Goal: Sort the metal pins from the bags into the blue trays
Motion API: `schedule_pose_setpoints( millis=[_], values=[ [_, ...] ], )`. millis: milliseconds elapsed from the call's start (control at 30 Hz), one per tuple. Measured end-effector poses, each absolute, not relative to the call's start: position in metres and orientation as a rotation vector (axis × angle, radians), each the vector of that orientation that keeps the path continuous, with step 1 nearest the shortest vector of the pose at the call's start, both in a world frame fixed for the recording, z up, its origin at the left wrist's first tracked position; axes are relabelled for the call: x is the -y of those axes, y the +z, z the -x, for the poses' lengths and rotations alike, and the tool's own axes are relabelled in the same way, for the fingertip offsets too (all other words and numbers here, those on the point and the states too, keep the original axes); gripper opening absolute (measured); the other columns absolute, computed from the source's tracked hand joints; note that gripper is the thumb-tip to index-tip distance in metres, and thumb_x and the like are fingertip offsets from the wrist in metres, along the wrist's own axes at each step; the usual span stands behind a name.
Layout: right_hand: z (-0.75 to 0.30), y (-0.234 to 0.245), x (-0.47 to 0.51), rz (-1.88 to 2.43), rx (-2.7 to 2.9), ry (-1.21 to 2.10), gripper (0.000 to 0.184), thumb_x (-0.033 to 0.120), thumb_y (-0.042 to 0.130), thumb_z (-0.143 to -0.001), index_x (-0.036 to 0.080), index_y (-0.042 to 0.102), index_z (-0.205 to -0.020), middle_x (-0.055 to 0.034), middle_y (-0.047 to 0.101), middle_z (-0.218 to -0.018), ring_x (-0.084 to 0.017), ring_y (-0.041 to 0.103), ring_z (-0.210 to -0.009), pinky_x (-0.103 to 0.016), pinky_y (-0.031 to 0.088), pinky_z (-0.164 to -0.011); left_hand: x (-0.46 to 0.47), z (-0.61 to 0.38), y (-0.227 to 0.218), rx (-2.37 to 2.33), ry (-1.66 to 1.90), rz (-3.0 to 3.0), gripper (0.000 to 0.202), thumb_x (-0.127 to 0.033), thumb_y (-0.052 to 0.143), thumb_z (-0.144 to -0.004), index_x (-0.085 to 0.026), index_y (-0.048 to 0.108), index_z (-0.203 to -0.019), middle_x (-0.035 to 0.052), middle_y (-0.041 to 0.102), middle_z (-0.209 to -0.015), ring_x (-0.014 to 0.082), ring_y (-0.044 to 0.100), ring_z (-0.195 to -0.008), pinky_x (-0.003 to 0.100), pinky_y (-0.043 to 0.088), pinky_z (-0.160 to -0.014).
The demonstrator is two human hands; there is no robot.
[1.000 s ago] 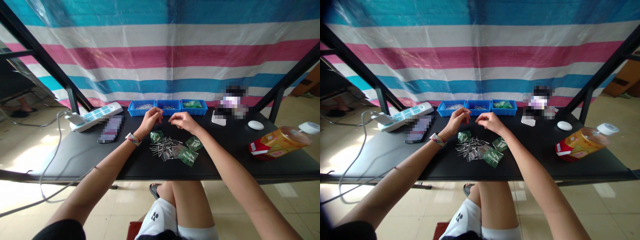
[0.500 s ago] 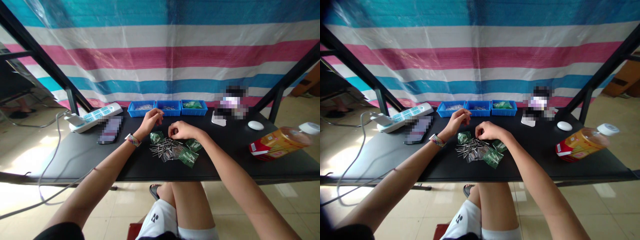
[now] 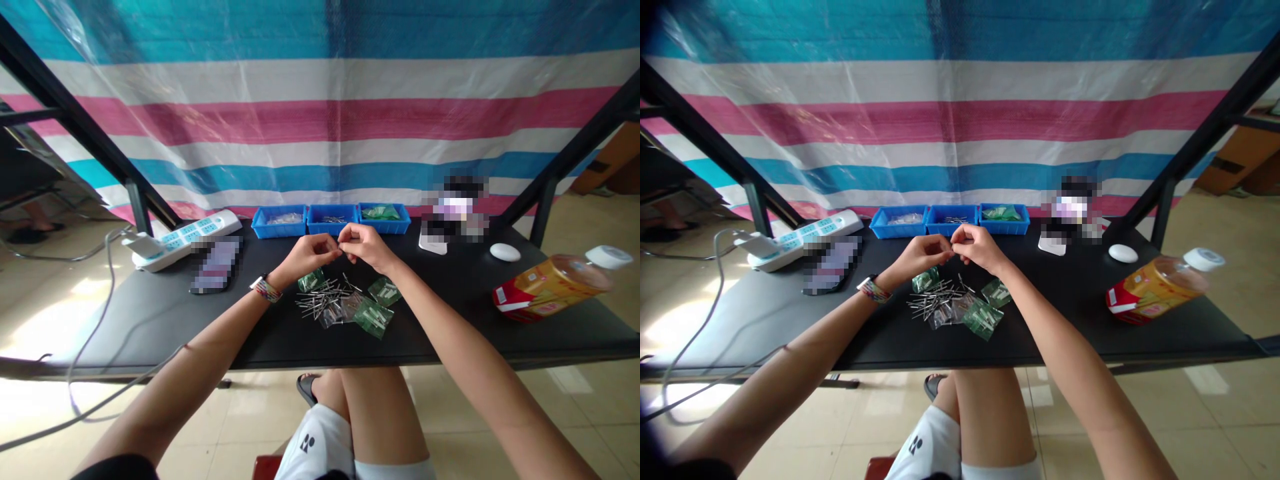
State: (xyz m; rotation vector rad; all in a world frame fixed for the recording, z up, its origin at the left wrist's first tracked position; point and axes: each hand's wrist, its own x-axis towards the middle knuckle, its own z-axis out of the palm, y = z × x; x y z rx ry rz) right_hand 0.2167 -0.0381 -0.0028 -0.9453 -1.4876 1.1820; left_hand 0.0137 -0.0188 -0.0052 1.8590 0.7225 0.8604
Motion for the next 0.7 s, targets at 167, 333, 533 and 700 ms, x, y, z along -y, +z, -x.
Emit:
schedule_pose_setpoints(
  millis=[167,333,533,700],
  values=[
    [-0.209,-0.005,0.040,0.959,1.335,1.194,0.028,0.034,0.081,-0.073,0.020,0.066,-0.092,0.0025,0.066,-0.079,-0.011,0.063,-0.057,-0.023,0.056,-0.048,0.014,-0.014,-0.006,-0.695,1.005,-1.778,0.026,-0.037,0.081,-0.084,-0.015,0.067,-0.084,0.0016,0.068,-0.076,0.0132,0.065,-0.067,0.025,0.052,-0.065],
    [-0.206,-0.007,0.041,1.068,1.263,1.273,0.029,0.037,0.084,-0.076,0.019,0.063,-0.083,0.0002,0.069,-0.079,-0.012,0.064,-0.057,-0.022,0.056,-0.046,0.008,-0.014,-0.007,-0.754,1.144,-1.655,0.030,-0.037,0.086,-0.078,-0.016,0.068,-0.089,0.0058,0.078,-0.084,0.0165,0.073,-0.076,0.024,0.053,-0.065],
    [-0.206,-0.008,0.042,1.019,1.060,1.420,0.024,0.033,0.082,-0.080,0.020,0.063,-0.089,-0.0006,0.072,-0.082,-0.013,0.068,-0.060,-0.024,0.061,-0.050,0.007,-0.013,-0.010,-0.786,1.159,-1.580,0.034,-0.042,0.091,-0.075,-0.015,0.071,-0.082,0.0118,0.083,-0.094,0.0215,0.078,-0.087,0.029,0.057,-0.073],
    [-0.208,-0.008,0.038,0.945,1.010,1.430,0.027,0.032,0.086,-0.073,0.019,0.065,-0.083,-0.0014,0.073,-0.080,-0.011,0.067,-0.062,-0.023,0.062,-0.055,0.007,-0.014,-0.009,-0.757,1.158,-1.578,0.037,-0.044,0.093,-0.074,-0.016,0.071,-0.085,0.0099,0.082,-0.093,0.0204,0.077,-0.087,0.027,0.056,-0.071]
  ],
)
